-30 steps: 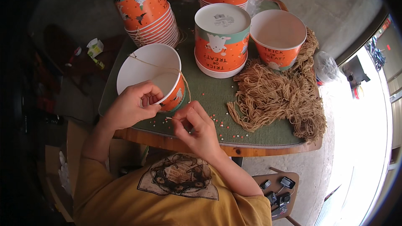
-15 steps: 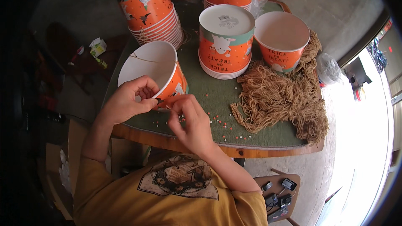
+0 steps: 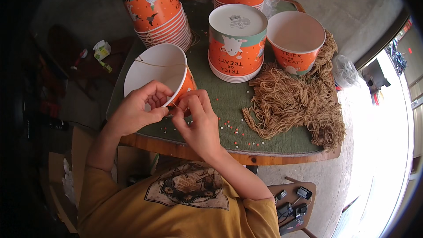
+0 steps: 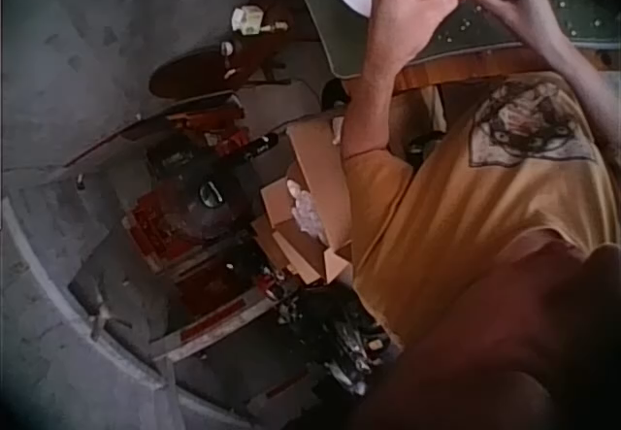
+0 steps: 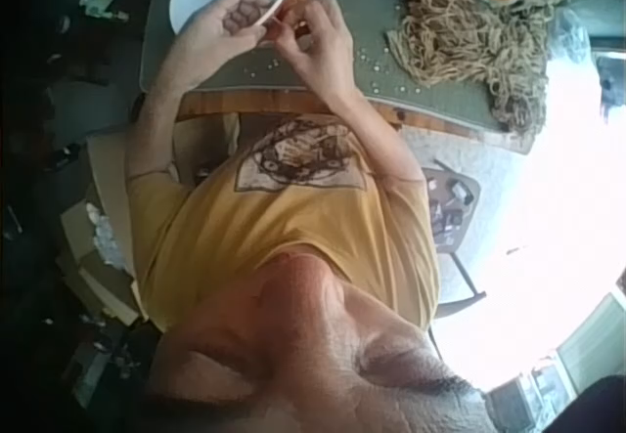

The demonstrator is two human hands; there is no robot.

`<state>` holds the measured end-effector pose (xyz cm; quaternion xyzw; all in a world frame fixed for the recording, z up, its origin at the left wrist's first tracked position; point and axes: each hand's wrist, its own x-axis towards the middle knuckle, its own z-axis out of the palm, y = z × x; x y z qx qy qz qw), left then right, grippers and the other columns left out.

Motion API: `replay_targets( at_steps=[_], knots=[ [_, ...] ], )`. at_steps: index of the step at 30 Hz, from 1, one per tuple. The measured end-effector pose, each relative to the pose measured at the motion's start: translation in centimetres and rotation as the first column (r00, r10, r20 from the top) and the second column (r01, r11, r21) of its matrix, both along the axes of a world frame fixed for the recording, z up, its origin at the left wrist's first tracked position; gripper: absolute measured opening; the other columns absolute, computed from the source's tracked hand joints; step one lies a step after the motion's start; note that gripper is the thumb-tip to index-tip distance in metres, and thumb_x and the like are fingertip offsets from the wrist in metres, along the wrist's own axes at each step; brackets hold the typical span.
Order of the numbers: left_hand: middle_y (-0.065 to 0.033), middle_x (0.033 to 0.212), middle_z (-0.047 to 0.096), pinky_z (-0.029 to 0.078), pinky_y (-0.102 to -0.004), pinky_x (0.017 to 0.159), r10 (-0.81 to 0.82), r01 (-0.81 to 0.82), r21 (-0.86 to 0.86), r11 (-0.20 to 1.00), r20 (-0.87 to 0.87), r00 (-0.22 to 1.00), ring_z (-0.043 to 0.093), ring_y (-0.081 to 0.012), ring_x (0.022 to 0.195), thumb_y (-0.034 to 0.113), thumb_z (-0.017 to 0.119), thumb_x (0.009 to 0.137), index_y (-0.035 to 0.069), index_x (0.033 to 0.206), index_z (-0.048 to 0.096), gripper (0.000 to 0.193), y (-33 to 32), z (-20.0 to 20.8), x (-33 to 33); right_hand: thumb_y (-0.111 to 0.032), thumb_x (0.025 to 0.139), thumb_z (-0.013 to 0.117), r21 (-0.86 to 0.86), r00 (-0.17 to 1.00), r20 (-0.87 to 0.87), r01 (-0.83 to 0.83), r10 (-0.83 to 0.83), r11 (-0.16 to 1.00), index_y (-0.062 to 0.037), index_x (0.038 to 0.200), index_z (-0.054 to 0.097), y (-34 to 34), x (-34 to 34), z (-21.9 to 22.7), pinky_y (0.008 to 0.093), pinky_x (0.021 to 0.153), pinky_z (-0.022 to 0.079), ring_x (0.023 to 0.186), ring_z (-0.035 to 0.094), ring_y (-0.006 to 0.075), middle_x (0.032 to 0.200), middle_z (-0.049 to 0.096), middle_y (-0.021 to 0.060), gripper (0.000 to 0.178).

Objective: Tying thin string handles onto small paper buckets.

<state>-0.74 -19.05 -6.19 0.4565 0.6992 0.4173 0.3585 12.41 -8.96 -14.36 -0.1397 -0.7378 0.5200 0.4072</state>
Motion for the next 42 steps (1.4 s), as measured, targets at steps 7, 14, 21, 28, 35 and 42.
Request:
replay_targets(
  at_steps=[7,14,21,28,35,42],
  knots=[
    [0.0002,0.082,0.055,0.048,-0.0216,0.067,-0.009,0.01,0.01,1.0,-0.058,0.998,0.053,-0.005,0.074,-0.005,0.06,0.084,0.0,0.108,0.054,0.026,0.1,-0.1,0.4,0.005,0.077,0.063,-0.014,0.999,0.042,-0.006,0.006,1.0,-0.0001,0.084,0.053,0.1,0.0,0.2,0.0286,0.069,0.054,0.082,0.059,0.0182,0.097,0.053,0.0105,0.013],
    [-0.0001,0.083,0.056,0.047,-0.0226,0.069,-0.066,0.071,0.045,0.996,-0.105,0.992,0.052,-0.0054,0.075,0.001,0.056,0.089,0.0,0.109,0.056,0.02,0.1,-0.8,0.0,0.004,0.077,0.063,-0.036,0.999,0.038,-0.007,0.009,0.999,-0.0003,0.084,0.055,0.2,0.0,0.1,0.0277,0.068,0.054,0.083,0.058,0.0177,0.097,0.052,0.0098,0.012],
    [-0.0034,0.084,0.06,0.046,-0.026,0.069,-0.074,0.073,-0.026,0.997,-0.01,0.997,0.053,-0.0083,0.076,0.012,0.053,0.096,-0.001,0.1,0.057,0.014,0.8,-1.4,-1.1,0.004,0.079,0.064,-0.042,0.999,0.048,-0.007,0.009,0.999,-0.0001,0.085,0.056,0.3,0.1,0.1,0.0271,0.066,0.053,0.08,0.059,0.0167,0.098,0.053,0.0097,0.011],
    [-0.007,0.081,0.059,0.047,-0.0293,0.069,-0.057,0.054,-0.019,0.998,-0.213,0.975,0.056,-0.0142,0.075,0.011,0.053,0.096,0.0,0.093,0.052,0.011,1.0,-1.4,-1.0,-0.006,0.09,0.062,-0.467,0.962,0.088,-0.188,0.257,0.864,-0.0023,0.092,0.052,0.5,0.8,-0.3,0.0225,0.057,0.046,0.065,0.057,0.0079,0.075,0.058,0.0028,0.011],
    [-0.0066,0.085,0.059,0.046,-0.0288,0.073,0.047,-0.004,0.221,0.975,-0.189,0.981,0.056,-0.014,0.079,0.005,0.053,0.095,0.0,0.094,0.052,0.006,1.3,-1.7,-1.1,-0.01,0.094,0.059,-0.331,0.99,-0.022,-0.14,0.14,0.933,-0.0049,0.105,0.055,1.8,0.6,0.0,0.0207,0.053,0.039,0.056,0.046,0.0032,0.062,0.054,-0.0021,0.013],
    [-0.0058,0.102,0.058,0.047,-0.0273,0.081,-0.007,0.019,0.217,0.976,-0.054,0.999,0.057,-0.0113,0.093,0.003,0.053,0.094,0.002,0.109,0.052,0.015,1.8,-1.1,-0.7,-0.015,0.093,0.063,-0.407,0.966,-0.003,-0.237,0.258,0.882,-0.0065,0.095,0.061,2.3,-0.6,1.3,0.0184,0.05,0.034,0.054,0.041,-0.0005,0.064,0.051,-0.0074,0.009]
  ],
)
